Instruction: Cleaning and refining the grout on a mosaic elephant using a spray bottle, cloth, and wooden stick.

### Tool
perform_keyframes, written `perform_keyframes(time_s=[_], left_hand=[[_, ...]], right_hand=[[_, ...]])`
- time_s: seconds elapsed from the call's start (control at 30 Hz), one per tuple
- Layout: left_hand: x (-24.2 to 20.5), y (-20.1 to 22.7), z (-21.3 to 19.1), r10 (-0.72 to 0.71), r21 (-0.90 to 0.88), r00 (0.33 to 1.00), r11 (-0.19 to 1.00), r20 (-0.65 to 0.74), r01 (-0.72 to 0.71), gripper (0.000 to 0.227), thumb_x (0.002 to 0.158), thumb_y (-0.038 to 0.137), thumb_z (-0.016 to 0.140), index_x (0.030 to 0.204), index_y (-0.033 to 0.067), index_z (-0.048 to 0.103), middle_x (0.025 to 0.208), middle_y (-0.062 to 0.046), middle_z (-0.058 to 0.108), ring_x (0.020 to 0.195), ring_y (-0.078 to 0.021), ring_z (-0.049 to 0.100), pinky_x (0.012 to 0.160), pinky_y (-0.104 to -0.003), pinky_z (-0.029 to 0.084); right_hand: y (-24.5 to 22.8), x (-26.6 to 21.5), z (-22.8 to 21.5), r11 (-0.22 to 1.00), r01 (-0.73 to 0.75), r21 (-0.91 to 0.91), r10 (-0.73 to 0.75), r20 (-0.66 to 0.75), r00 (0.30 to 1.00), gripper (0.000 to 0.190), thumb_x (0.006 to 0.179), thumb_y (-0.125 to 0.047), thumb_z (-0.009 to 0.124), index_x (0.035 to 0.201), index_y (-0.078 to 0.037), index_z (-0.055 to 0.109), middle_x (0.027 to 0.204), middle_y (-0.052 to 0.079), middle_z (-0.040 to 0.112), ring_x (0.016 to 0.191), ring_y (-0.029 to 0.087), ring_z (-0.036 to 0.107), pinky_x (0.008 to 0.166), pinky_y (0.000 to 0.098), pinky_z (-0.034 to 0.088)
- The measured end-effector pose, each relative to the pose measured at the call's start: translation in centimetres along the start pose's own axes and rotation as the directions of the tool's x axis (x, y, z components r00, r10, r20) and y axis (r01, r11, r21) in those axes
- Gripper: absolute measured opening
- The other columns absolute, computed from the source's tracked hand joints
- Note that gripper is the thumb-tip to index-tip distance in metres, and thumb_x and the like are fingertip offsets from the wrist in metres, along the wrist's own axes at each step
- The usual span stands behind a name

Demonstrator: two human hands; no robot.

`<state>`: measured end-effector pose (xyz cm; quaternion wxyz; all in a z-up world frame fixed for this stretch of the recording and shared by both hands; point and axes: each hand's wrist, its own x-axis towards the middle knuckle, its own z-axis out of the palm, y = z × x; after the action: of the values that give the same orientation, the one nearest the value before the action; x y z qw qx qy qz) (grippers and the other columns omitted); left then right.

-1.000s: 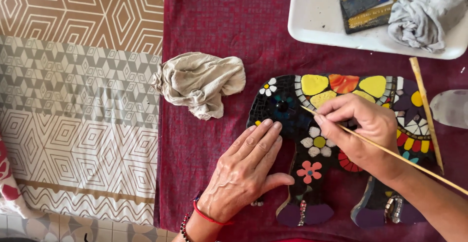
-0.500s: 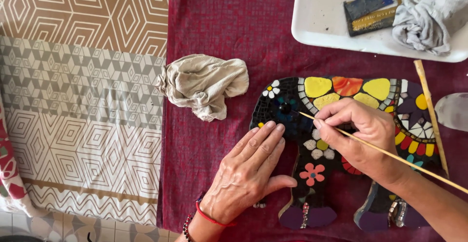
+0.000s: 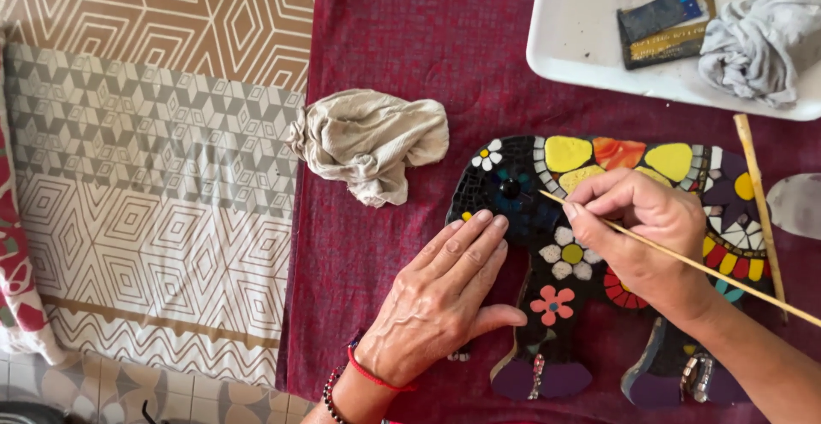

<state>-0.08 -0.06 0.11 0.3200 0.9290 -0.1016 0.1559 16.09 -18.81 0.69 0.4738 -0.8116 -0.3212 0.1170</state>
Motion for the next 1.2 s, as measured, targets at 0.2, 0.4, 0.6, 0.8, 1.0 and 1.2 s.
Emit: perform_keyframes(time_s=[0.2,0.4,0.6,0.8,1.0,1.2], left_hand=[[0.0,0.1,0.0,-0.011,-0.001,1.0,1.0,0.004,0.011,0.061,0.099,0.045,0.068,0.126,-0.0095,0.065,0.145,-0.023,0.058,0.138,-0.0383,0.056,0.116,-0.051,0.048],[0.0,0.1,0.0,-0.009,0.01,1.0,1.0,-0.001,0.009,0.062,0.099,0.047,0.068,0.126,-0.0092,0.065,0.145,-0.023,0.058,0.138,-0.0373,0.057,0.116,-0.049,0.047],[0.0,0.0,0.0,-0.007,-0.009,1.0,1.0,0.004,0.007,0.061,0.099,0.045,0.068,0.126,-0.0097,0.064,0.145,-0.023,0.058,0.138,-0.0384,0.056,0.116,-0.05,0.048],[0.1,0.0,0.0,0.002,-0.002,1.0,1.0,-0.008,-0.002,0.061,0.1,0.045,0.068,0.124,-0.01,0.065,0.144,-0.023,0.058,0.137,-0.0382,0.057,0.115,-0.05,0.048],[0.1,0.0,0.0,-0.004,0.004,1.0,1.0,-0.003,0.004,0.063,0.1,0.046,0.068,0.128,-0.0094,0.064,0.145,-0.023,0.058,0.138,-0.0377,0.057,0.116,-0.05,0.048],[0.0,0.0,0.1,-0.006,0.017,1.0,1.0,0.002,0.006,0.063,0.1,0.047,0.069,0.13,-0.0083,0.064,0.146,-0.022,0.057,0.138,-0.0375,0.056,0.116,-0.048,0.048]], right_hand=[[0.0,-0.1,-0.2,1.0,-0.003,-0.007,0.003,0.03,1.0,0.018,0.088,0.001,0.076,0.078,-0.001,0.062,0.089,0.012,0.074,0.074,0.015,0.069,0.063,0.0231,0.054],[-0.2,0.1,0.1,0.996,-0.086,0.03,0.088,-0.049,0.995,0.014,0.091,0.002,0.074,0.083,0.002,0.063,0.094,0.015,0.074,0.075,0.017,0.072,0.063,0.0234,0.06],[0.3,-0.4,-0.3,0.993,-0.108,0.05,0.108,0.008,0.994,0.021,0.085,-0.001,0.078,0.073,-0.005,0.062,0.085,0.008,0.073,0.065,0.01,0.065,0.055,0.0194,0.051],[-0.6,1.4,-0.3,0.999,0.031,0.007,-0.032,0.046,0.998,0.014,0.092,0.003,0.074,0.081,-0.002,0.066,0.086,0.012,0.074,0.06,0.01,0.065,0.05,0.0167,0.052],[0.9,1.5,-0.7,0.989,-0.065,0.131,0.065,0.001,0.998,0.022,0.088,0.003,0.077,0.078,-0.003,0.059,0.087,0.012,0.071,0.071,0.013,0.067,0.058,0.0192,0.056],[1.1,1.7,-1.5,0.973,-0.162,0.165,0.147,0.103,0.984,0.019,0.08,0.007,0.075,0.07,-0.003,0.062,0.083,0.01,0.071,0.068,0.01,0.066,0.055,0.0169,0.052]])
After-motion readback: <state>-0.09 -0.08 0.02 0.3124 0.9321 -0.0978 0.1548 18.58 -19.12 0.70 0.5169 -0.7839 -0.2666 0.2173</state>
